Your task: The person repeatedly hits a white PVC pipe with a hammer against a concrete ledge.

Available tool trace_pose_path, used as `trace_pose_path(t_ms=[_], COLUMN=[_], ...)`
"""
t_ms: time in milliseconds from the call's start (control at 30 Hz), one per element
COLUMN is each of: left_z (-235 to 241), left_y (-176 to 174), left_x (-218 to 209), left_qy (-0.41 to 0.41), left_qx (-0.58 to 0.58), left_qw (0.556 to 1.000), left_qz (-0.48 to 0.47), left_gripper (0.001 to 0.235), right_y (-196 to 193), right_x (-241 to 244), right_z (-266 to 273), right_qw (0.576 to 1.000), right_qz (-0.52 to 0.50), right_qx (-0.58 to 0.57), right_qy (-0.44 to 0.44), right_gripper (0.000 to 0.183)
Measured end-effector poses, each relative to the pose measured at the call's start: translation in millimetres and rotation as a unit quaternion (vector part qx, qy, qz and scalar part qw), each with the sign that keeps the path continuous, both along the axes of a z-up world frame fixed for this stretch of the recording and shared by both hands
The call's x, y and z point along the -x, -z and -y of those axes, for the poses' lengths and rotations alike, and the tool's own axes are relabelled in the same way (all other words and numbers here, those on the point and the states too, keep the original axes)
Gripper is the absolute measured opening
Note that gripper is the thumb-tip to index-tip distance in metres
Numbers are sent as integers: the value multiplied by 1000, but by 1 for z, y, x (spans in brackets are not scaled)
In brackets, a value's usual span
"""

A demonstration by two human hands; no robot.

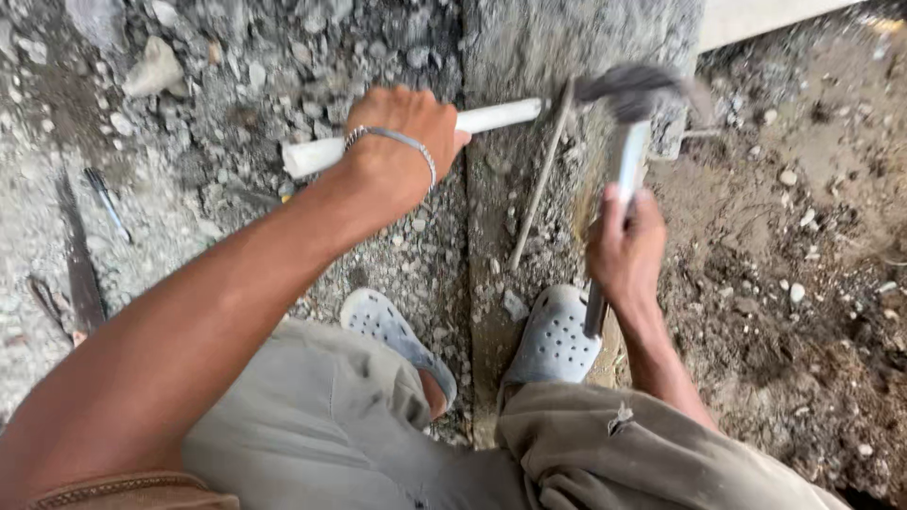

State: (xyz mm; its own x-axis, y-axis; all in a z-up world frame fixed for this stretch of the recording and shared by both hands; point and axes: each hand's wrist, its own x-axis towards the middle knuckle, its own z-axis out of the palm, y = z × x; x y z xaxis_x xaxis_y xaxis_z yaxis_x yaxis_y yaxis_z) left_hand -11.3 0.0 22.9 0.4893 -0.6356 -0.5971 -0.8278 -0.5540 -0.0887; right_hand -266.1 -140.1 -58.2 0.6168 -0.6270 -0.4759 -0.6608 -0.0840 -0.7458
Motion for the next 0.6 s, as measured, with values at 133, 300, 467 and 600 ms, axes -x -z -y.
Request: trace_pose_path(t_ms=[133, 300, 467, 600], left_z=[-5, 9, -4, 9], left_y=[6, 6, 16, 0], left_x=[2, -1, 4, 3], left_qy=[-28, -20, -10, 11], left_qx=[3, -24, 14, 11], left_qw=[999, 999, 1000, 1000], left_qz=[-24, -12, -4, 9], left_gripper=[53, 48, 45, 41], right_y=[9, -12, 12, -1], right_x=[3, -12, -12, -6], right_z=[-1, 20, 1, 5], right_qw=[974, 987, 994, 983], right_qz=[177, -131, 71, -14], right_qx=[42, -56, 42, 109], right_qy=[131, -72, 70, -145], right_gripper=[30, 34, 26, 32])
